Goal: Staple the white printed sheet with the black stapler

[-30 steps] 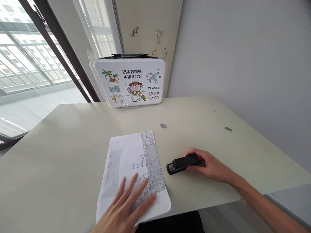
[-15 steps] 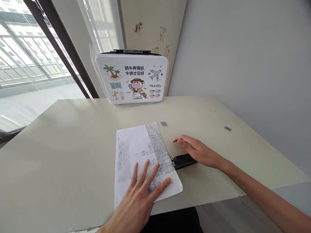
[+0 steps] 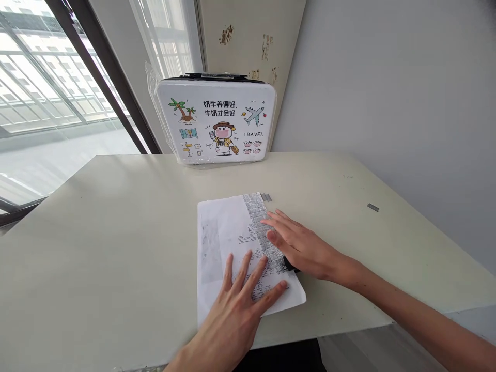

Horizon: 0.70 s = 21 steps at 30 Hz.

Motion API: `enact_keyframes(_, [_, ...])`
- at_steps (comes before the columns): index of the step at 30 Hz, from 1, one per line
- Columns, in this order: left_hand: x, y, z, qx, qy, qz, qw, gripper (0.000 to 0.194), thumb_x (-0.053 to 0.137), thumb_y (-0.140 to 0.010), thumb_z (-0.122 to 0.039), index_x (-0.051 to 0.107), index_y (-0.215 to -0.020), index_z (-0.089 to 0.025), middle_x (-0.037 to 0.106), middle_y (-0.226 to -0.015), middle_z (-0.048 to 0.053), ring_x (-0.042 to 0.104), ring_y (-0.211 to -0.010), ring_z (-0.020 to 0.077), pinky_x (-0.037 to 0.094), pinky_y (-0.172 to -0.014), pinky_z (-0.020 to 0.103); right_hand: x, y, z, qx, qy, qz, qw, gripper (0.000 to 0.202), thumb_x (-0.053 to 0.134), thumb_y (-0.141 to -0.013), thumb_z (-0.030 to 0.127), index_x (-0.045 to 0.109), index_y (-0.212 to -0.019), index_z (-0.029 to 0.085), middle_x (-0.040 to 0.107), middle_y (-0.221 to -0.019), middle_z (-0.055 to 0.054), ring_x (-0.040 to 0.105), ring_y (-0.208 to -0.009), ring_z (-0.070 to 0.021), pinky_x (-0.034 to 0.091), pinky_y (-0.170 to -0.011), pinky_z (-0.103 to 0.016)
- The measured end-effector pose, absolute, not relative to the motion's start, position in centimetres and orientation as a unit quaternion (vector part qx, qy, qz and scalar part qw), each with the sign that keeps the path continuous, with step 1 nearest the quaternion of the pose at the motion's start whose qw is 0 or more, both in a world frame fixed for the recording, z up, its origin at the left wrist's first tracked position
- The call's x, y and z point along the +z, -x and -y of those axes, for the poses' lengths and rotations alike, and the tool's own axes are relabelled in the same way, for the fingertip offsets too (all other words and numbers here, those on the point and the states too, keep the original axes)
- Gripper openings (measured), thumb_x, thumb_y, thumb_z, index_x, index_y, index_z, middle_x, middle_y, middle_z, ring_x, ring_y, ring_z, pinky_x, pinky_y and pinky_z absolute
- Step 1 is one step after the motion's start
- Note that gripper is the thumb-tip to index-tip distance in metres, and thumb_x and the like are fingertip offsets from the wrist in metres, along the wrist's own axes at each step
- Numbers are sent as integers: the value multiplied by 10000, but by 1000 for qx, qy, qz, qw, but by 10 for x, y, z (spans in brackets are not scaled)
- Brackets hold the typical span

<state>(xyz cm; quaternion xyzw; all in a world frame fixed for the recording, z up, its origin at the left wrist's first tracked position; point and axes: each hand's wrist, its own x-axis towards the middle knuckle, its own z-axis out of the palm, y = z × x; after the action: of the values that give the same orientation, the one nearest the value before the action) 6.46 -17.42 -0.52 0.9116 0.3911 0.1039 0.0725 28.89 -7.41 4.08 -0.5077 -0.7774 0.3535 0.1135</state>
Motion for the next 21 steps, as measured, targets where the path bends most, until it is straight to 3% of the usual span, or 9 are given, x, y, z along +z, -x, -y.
enact_keyframes(10, [-6, -69, 174, 108, -913, -384, 89, 1012, 459, -775, 89, 271, -1652, -380, 163, -1752, 72, 96, -1604, 386, 166, -1217, 768, 39, -284, 82, 362, 522, 763, 117, 724, 324, -1008, 760, 492, -1566, 329, 276, -1733, -6, 108, -1629, -326, 156, -1305, -584])
enact_keyframes(21, [-12, -73, 177, 125, -907, -394, 77, 1020, 470, -745, 102, 299, -1645, -346, 77, -1764, 83, 28, -1601, 419, 160, -1212, 780, 47, -278, 84, 333, 533, 778, 28, 804, 190, -1010, 780, 360, -1641, 312, 128, -1769, 4, 19, -1638, -286, 141, -1312, -535])
